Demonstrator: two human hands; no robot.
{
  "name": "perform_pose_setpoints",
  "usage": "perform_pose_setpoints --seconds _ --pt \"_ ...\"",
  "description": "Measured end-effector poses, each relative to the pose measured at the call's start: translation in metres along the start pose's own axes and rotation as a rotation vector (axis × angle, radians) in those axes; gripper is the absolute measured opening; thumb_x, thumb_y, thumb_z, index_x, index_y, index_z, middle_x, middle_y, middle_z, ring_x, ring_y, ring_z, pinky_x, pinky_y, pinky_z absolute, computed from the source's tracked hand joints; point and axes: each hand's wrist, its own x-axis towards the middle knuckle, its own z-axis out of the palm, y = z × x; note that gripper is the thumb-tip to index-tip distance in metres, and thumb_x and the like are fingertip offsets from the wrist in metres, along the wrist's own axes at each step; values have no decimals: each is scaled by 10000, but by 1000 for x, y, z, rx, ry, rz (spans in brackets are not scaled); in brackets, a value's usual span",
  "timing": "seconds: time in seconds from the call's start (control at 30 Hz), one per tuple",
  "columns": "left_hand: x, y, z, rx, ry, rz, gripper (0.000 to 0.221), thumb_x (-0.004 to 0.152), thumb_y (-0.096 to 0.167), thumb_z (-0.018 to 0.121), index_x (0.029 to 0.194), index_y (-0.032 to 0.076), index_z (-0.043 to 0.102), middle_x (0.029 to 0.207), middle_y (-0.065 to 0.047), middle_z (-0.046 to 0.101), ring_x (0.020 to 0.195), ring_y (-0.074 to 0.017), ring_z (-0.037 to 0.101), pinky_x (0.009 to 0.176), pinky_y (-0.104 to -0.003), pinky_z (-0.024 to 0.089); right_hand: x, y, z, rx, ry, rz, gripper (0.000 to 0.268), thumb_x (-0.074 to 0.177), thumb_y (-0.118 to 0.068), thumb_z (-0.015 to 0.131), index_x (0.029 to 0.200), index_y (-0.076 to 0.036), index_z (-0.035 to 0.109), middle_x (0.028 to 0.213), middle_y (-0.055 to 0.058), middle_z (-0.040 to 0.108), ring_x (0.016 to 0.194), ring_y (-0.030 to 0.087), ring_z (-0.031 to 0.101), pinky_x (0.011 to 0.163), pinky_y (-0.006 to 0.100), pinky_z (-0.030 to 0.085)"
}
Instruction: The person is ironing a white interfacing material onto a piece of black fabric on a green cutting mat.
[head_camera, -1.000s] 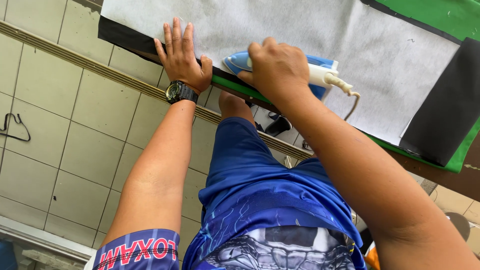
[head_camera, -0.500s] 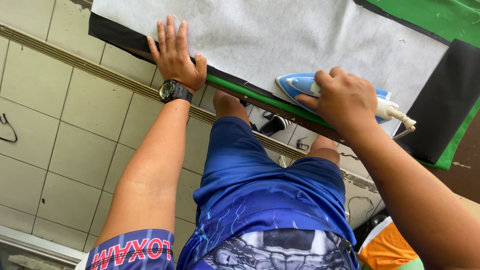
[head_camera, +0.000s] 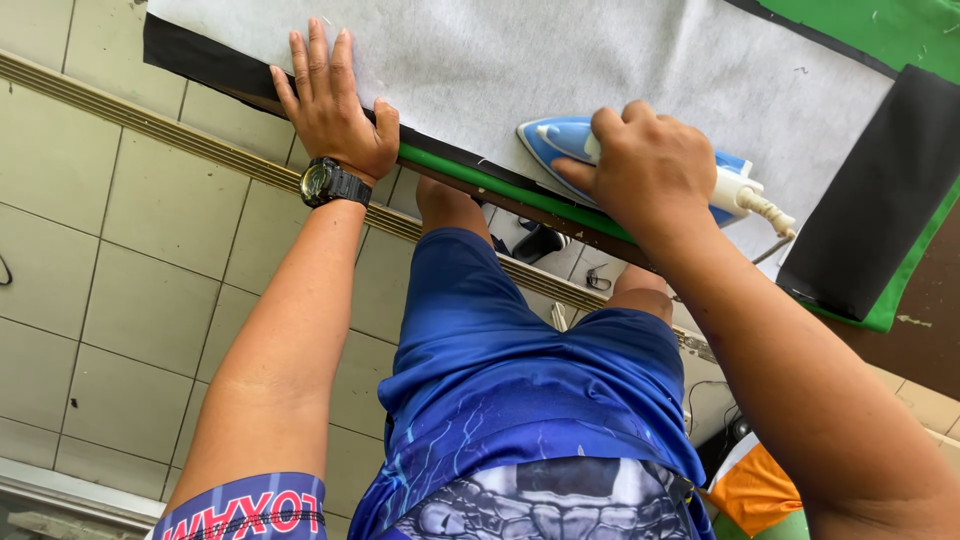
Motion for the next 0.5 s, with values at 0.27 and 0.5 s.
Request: perform_pose_setpoints --seconds 0.27,0.5 --pt "-1 2 -4 -8 -22 -15 807 742 334 627 1495 59 535 1598 -194 407 1510 -416 322 1216 -701 194 61 21 8 -41 70 -41 680 997 -826 688 1000 -147 716 857 79 695 630 324 672 456 434 481" --pt "-2 3 -6 -5 -27 -14 805 739 330 629 1493 60 543 1599 -193 408 1513 -412 327 1220 -697 197 108 47 18 -150 129 -21 659 988 -902 718 946 -245 744 779 10 742 642 252 715 463 405 502"
